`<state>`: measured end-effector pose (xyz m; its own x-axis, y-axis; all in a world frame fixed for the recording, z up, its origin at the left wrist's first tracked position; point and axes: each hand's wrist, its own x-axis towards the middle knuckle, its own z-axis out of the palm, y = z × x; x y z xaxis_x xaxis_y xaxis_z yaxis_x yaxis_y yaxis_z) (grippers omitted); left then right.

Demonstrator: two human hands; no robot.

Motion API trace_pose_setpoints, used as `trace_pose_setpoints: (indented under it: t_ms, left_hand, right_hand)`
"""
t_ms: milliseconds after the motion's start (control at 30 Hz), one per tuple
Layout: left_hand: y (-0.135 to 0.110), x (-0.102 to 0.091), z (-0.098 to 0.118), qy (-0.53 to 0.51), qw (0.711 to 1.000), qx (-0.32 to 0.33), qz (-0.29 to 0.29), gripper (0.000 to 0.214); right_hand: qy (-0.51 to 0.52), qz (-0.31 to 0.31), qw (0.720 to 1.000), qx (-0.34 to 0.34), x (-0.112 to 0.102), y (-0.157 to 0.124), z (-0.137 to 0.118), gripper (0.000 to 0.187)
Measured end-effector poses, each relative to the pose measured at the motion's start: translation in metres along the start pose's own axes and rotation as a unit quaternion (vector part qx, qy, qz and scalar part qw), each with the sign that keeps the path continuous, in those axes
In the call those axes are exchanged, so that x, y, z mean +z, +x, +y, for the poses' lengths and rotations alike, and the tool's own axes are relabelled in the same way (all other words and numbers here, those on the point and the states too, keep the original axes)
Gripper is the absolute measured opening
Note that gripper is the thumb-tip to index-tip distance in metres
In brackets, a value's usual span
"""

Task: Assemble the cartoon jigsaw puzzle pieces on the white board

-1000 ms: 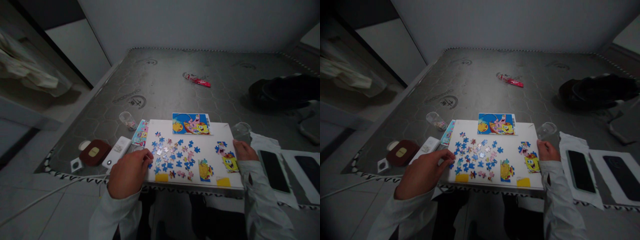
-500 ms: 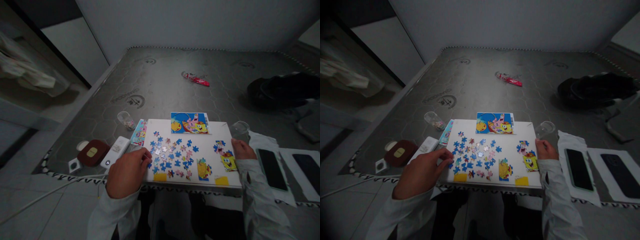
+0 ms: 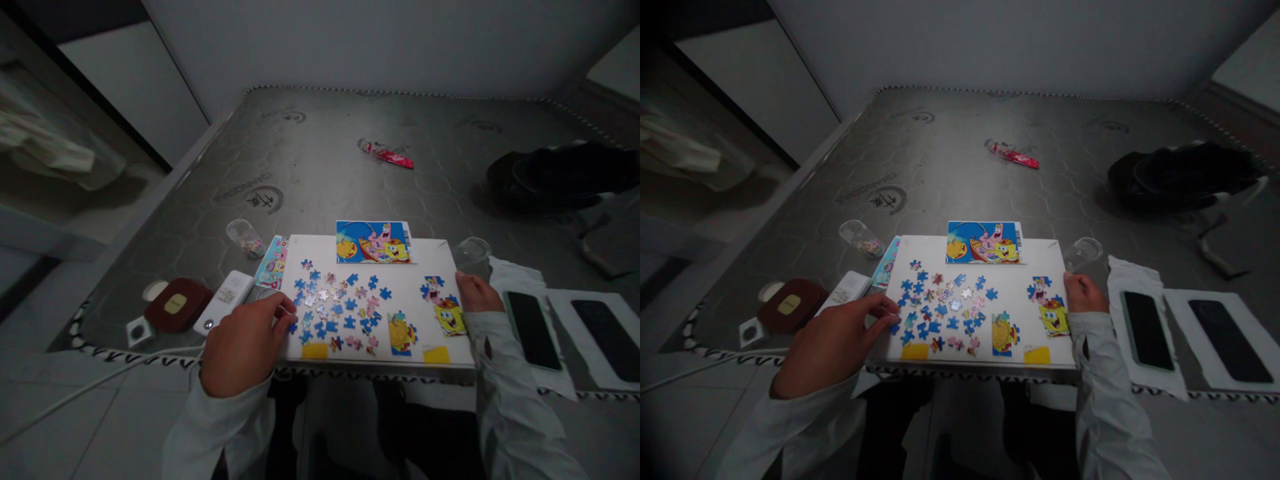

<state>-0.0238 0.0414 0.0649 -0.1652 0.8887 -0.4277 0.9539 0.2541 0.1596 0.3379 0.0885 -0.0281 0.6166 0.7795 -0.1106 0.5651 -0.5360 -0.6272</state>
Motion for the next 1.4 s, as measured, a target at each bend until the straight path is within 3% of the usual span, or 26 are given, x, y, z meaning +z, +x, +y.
trace_pose_setpoints:
  t_ms: [1400]
  left_hand:
    - [0.003,0.003,-0.001,-0.003,1.0,-0.003,0.003,0.018]
  right_hand:
    - [0.041,0.004,0.999,-0.01,0.003,0.004,0.007,0.044]
